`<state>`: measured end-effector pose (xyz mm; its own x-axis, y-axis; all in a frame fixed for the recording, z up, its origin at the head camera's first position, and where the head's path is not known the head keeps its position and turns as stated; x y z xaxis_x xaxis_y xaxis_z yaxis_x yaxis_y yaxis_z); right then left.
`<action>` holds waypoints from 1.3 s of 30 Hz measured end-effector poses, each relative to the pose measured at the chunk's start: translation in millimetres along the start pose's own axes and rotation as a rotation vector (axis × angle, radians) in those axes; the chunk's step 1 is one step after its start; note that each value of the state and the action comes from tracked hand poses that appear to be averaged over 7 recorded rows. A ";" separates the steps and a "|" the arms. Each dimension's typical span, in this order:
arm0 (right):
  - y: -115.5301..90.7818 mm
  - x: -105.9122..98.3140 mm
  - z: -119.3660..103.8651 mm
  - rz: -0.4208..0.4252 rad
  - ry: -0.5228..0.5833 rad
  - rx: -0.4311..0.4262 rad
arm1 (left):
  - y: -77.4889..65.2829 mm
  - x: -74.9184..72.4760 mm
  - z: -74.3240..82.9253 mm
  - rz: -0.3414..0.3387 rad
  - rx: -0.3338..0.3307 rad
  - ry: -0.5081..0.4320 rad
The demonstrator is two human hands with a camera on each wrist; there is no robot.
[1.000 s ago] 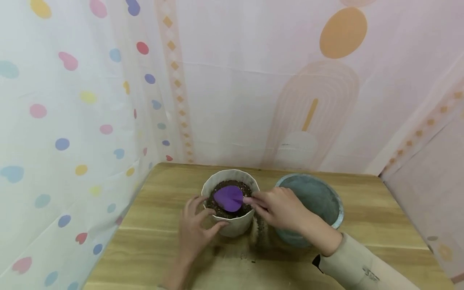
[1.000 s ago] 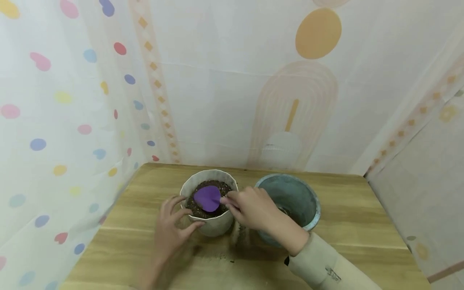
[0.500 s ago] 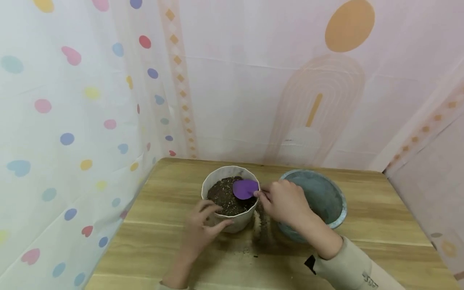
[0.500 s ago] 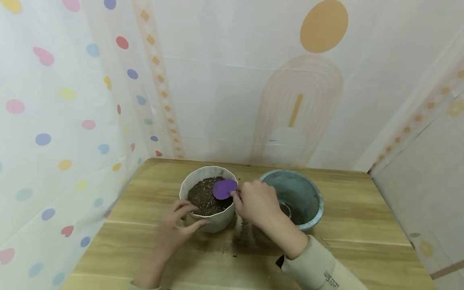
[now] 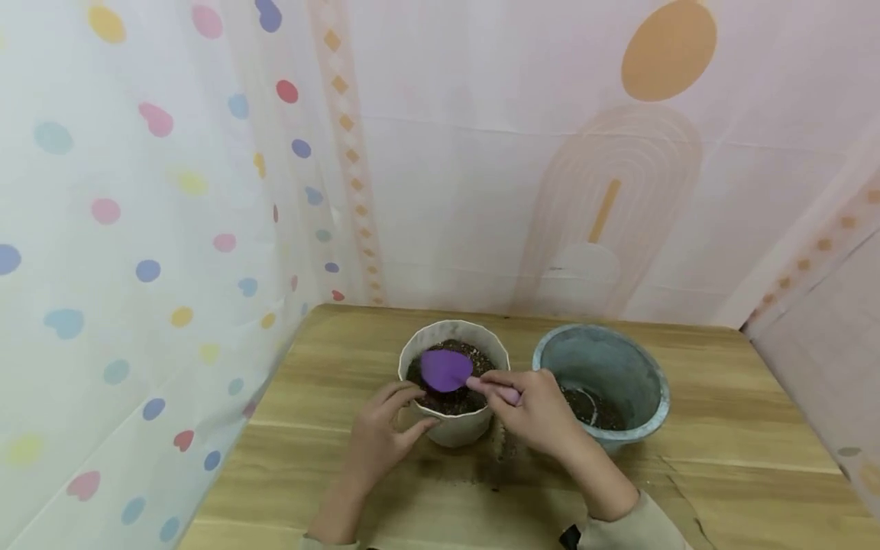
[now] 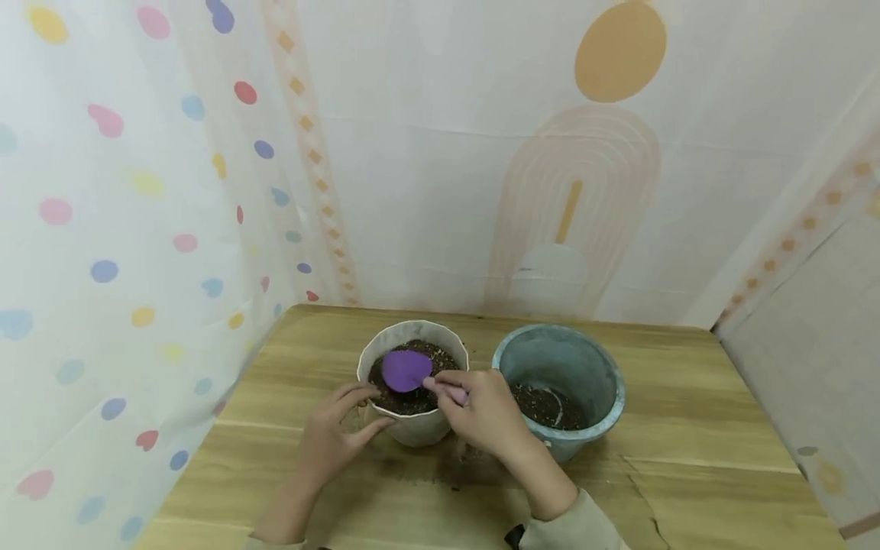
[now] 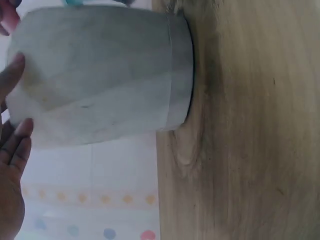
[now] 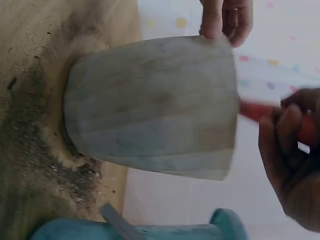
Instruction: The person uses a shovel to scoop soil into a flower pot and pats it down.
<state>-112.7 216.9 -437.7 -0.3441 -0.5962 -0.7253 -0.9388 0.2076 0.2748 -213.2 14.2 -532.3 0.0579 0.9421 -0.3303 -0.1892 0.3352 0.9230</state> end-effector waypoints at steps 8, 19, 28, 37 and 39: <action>-11.6 25.5 15.6 0.076 0.058 -0.171 | -9.8 5.1 10.7 -0.011 0.071 -0.017; -15.4 18.4 3.4 0.311 -0.231 -0.282 | -7.5 3.4 6.8 -0.016 0.045 0.055; -11.2 29.8 4.5 0.172 0.028 -0.232 | 1.2 -1.2 -5.4 -0.033 0.058 -0.038; -22.1 20.8 2.9 0.309 -0.160 -0.188 | -7.4 -0.2 -7.5 -0.023 0.026 0.016; -26.0 19.5 0.9 0.264 -0.058 -0.189 | -9.0 7.0 -0.3 0.029 0.041 0.008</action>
<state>-94.9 200.6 -459.6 -0.5810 -0.4942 -0.6467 -0.7996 0.1986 0.5667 -211.4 17.8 -542.9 0.0455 0.9513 -0.3048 -0.1500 0.3082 0.9394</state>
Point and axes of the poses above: each hand's wrist, its own y-axis towards the middle knuckle, its own x-axis out of the palm, z = x × y, the point moved 1 cm from there along y, towards the middle knuckle, and after that the axes turned 15 degrees about x, right-handed, at the moved point
